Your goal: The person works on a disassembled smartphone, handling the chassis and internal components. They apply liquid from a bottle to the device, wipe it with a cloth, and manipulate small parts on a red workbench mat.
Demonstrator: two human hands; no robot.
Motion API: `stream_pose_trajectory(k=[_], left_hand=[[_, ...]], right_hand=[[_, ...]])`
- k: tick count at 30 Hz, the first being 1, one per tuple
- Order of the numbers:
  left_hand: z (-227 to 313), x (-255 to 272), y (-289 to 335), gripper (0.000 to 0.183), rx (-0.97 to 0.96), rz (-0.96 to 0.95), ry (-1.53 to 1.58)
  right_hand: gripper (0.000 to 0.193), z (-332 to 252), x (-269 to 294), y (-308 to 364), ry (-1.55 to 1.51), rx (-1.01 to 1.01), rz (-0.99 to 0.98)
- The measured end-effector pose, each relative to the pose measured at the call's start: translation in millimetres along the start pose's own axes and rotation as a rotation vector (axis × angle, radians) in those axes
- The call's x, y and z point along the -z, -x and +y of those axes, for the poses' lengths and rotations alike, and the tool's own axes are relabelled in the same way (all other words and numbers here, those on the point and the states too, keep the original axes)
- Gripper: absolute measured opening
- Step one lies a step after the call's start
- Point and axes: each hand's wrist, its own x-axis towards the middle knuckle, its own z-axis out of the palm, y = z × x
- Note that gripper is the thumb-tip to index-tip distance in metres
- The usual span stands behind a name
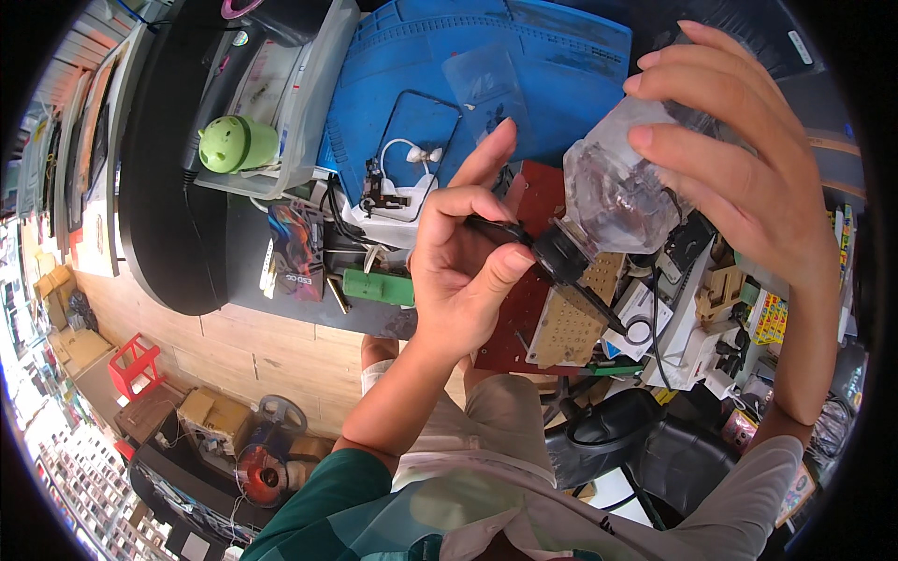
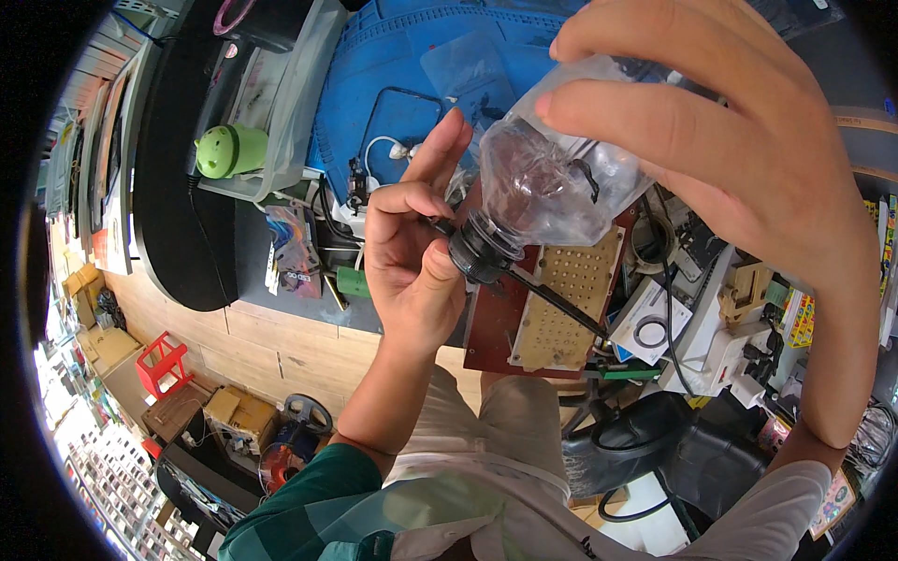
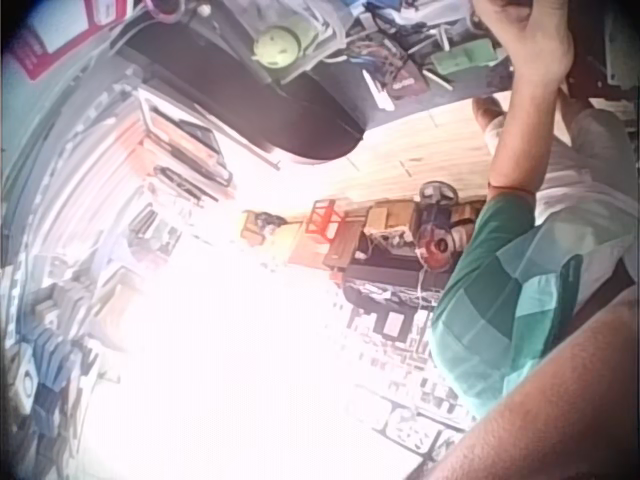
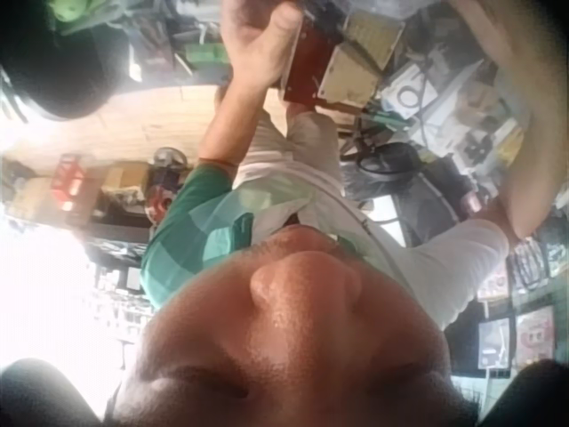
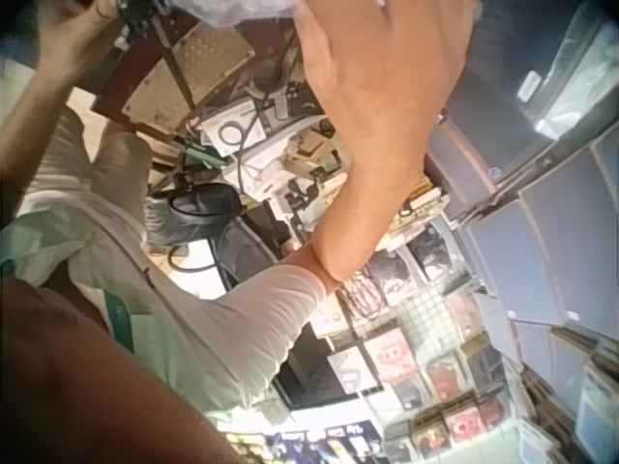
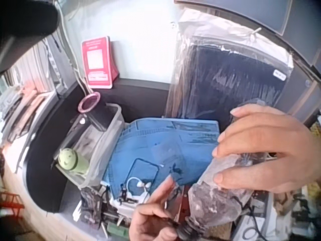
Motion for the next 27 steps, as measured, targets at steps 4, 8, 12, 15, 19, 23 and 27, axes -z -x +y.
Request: stream_pose_trajectory(k=[4,8,12,15,19,23,27], left_hand=[[-1,3,1,0.039,-0.018,-0.001,-0.021],[-2,3,1,0.036,-0.017,0.012,-0.026],[-4,-3,3,0.034,0.003,0.087,-0.025],[-5,-5,5,0.027,0.026,0.13,-0.056],[-4,-7,3,0.021,0.074,0.142,-0.052],[1,-3,3,0.017,0.091,0.123,0.016],[5,-2,2,0.018,0.128,0.126,-0.006]], right_hand=[[0.054,3,-1,-1,0.023,-0.014,-0.01],[0.054,8,-2,8,-0.052,-0.064,0.011],[0.059,6,-11,27,-0.203,-0.193,0.098],[0.07,-6,-29,50,-0.397,-0.372,0.274],[0.091,-36,-47,106,-0.696,-0.749,0.516],[0.094,-58,-60,121,-0.889,-0.789,0.718],[0.103,-108,-58,125,-0.922,-0.861,0.839]])
